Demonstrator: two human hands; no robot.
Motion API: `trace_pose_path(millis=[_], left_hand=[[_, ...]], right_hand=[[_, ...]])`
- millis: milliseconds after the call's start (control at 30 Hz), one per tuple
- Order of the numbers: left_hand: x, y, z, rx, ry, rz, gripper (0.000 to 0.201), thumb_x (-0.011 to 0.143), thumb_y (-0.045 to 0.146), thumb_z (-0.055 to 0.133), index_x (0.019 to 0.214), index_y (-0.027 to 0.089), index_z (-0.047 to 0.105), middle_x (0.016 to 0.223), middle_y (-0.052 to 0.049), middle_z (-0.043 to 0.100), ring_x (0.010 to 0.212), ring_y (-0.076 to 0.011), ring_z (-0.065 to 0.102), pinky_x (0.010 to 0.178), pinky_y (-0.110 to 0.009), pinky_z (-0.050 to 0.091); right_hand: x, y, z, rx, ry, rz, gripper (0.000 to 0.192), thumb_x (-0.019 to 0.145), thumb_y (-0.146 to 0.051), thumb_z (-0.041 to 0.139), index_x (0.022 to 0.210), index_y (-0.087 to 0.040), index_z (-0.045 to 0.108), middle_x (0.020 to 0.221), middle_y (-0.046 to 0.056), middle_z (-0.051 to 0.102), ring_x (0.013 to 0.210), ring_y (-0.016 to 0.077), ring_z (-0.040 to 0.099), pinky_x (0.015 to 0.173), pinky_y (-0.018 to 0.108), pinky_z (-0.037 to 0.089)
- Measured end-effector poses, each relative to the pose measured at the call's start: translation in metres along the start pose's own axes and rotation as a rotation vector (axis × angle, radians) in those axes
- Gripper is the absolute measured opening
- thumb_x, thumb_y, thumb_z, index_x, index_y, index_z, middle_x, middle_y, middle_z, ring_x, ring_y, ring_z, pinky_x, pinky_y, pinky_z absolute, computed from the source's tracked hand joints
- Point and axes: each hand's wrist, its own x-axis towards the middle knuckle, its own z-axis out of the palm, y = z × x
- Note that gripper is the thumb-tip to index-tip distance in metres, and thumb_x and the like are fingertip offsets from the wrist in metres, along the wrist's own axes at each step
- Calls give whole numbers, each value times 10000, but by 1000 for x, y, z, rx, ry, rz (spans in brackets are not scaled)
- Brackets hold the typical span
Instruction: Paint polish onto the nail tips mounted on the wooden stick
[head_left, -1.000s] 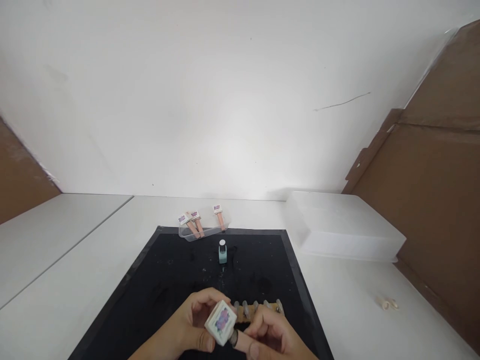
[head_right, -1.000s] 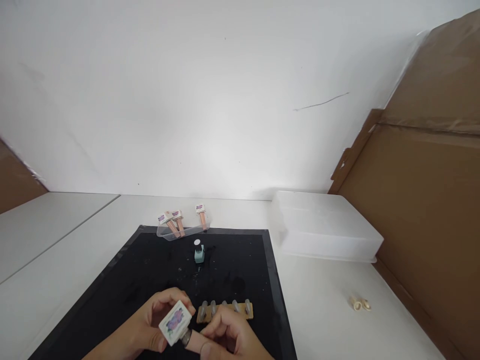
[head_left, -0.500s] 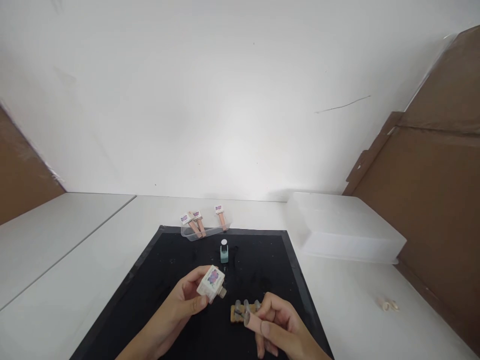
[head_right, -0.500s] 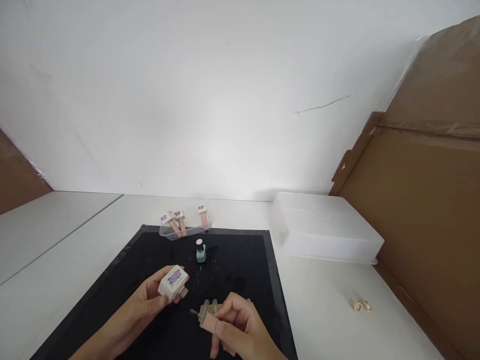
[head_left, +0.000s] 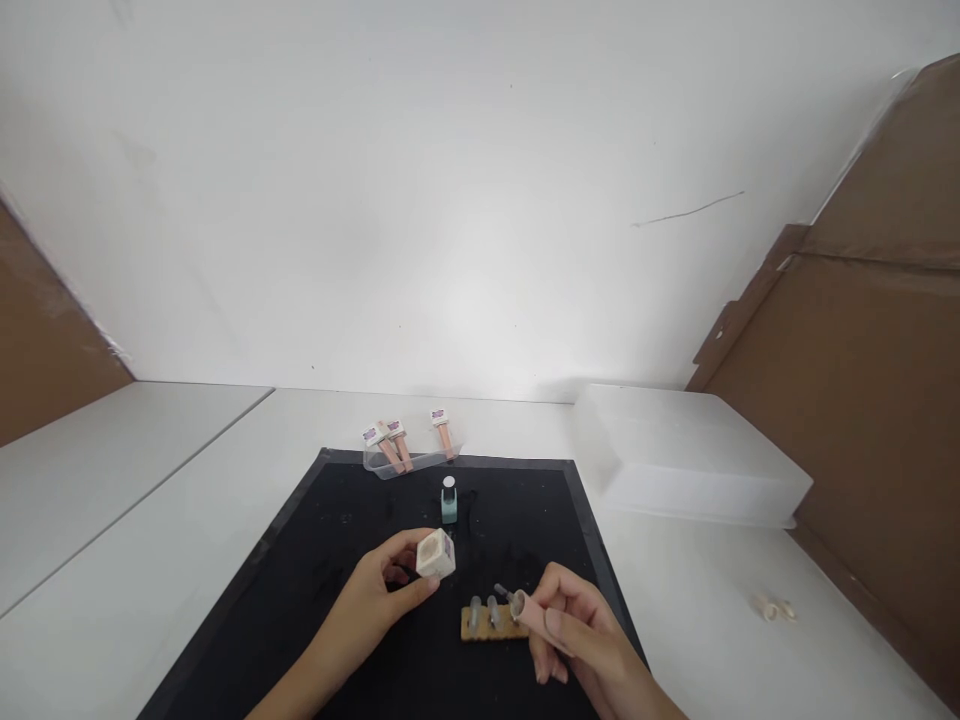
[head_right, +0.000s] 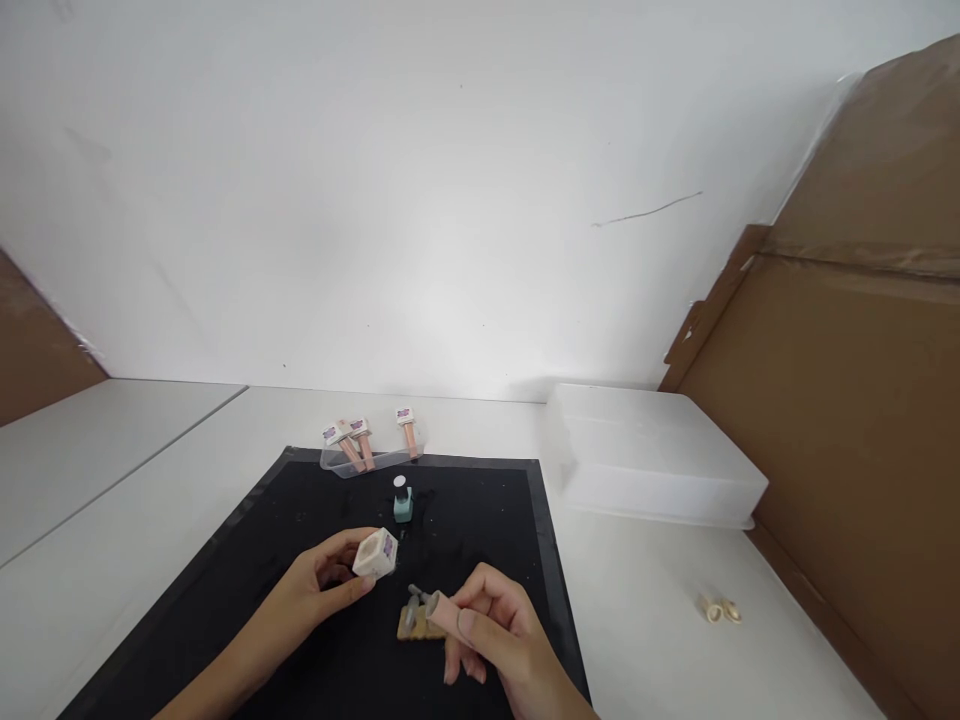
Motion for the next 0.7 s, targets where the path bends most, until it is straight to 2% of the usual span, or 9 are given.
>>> trace_pose_path(millis=[100,200,467,700], left_hand=[[-2,4,0,-193,-39,-112,316,717,366,664,979,190,676,830,-36,681,776,-193,554,731,-302,388],[-5,6,-2,-372,-66,-182,276,769,385,607,903,162,699,675,-8,603,669,-149,487,704,-296,382],[-4,2,-6,-771,-200,-269,303,836,364,519,956,138,681,824,-60,647,699,-137,505,730,-294,405],[-3,1,-10,-926,-201,-313,314,824,371,539,984,133,668,804,-48,652,683,-127,511,684,-279,404]], right_hand=[[0,-3,0,17,1,0,363,712,-485,681,665,-174,500,452,-37,537,404,74,396,434,210,240],[0,-4,0,22,-4,-4,360,718,-481,677,661,-173,500,452,-41,523,410,74,399,436,208,241],[0,-1,0,12,-9,-3,362,708,-486,681,676,-165,517,441,-35,529,404,75,392,435,208,243],[-1,-1,0,6,-9,9,366,705,-496,680,685,-165,526,451,-31,533,411,82,407,443,214,255]])
